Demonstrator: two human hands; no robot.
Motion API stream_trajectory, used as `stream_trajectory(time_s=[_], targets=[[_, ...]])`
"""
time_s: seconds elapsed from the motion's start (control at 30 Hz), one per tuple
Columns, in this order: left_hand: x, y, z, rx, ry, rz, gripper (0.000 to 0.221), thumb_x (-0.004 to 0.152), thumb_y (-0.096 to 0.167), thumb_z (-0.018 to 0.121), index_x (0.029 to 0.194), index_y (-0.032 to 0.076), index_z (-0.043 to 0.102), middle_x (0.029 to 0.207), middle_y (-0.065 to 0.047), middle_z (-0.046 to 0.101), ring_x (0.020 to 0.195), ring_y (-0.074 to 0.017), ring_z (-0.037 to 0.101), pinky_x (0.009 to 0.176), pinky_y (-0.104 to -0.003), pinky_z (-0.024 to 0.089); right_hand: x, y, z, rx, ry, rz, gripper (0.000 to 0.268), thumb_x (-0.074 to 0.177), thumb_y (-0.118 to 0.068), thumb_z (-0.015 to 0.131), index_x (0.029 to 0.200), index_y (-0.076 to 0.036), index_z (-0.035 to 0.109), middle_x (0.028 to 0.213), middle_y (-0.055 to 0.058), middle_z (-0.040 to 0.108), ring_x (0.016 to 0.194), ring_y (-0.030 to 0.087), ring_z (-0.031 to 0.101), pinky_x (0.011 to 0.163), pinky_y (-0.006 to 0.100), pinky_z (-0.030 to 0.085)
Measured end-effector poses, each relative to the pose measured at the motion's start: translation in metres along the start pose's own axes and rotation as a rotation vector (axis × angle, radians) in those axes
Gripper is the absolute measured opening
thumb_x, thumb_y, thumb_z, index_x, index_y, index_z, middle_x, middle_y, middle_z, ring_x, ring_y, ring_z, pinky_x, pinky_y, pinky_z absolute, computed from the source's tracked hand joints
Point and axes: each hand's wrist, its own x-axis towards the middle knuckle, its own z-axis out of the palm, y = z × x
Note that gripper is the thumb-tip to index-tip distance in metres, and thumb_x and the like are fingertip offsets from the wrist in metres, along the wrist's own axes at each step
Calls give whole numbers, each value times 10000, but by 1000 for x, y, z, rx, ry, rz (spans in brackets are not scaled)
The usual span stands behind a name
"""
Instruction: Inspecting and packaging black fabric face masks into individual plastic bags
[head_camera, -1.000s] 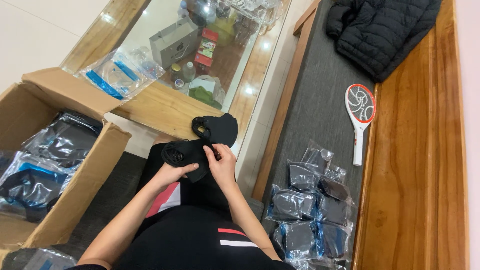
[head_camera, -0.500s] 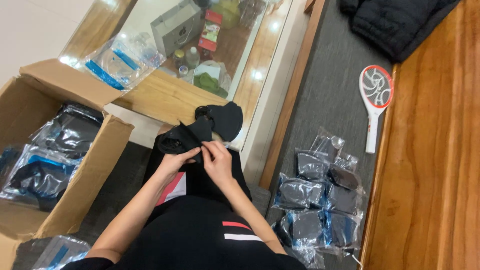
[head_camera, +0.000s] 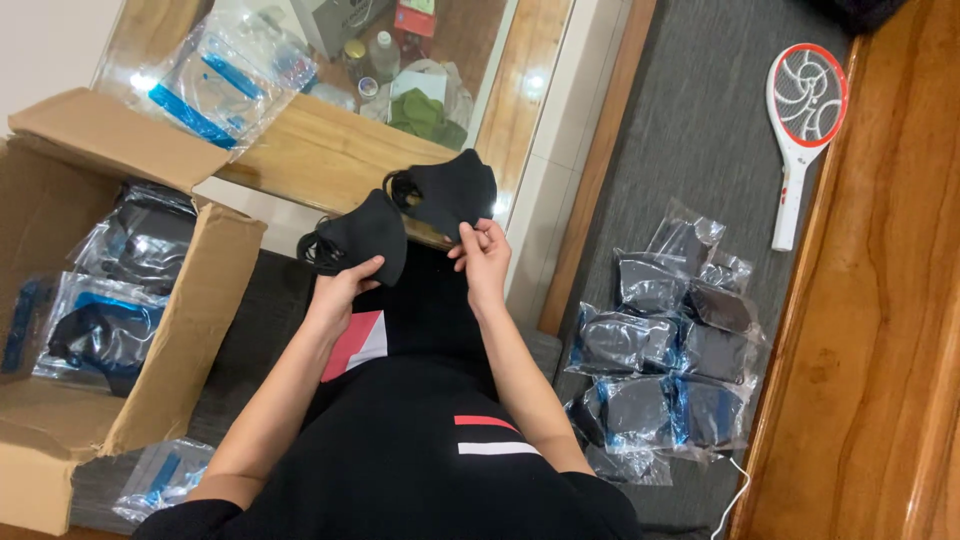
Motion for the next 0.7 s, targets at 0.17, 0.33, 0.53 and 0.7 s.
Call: stream_trajectory(time_s=[0.17,0.33,0.53,0.7], targets=[[0,0,-12,-14,28,1,565,742,77,930,1243,35,672,1122,-105,733,903,-262,749,715,-381,651,5,-16,1,-54,65,138,155,981,-107,638,1066,-3,560,740,217,729,418,162,639,279,187,426],[3,-11,-8,5,12,10,546,741,76,923,1230,70,681,1096,-72,730,885,-227,743,703,-365,652,19,10,-8,-136,83,100,187,971,-139,655,1055,-12,548,674,186,713,388,154,616,267,192,406],[-12,2,-1,-1,-10,24,627,728,49,916,1295,38,649,1177,-108,716,949,-270,729,717,-396,640,16,-14,-12,-699,162,-52,338,896,-353,767,1063,-186,526,654,-2,634,572,199,637,591,345,500],[-9,3,4,34,-43,30,631,733,71,913,1304,49,645,1196,-95,701,973,-252,710,723,-388,629,13,-36,9,-903,34,-296,366,921,-237,716,1269,-177,618,774,92,629,727,331,672,703,461,537]])
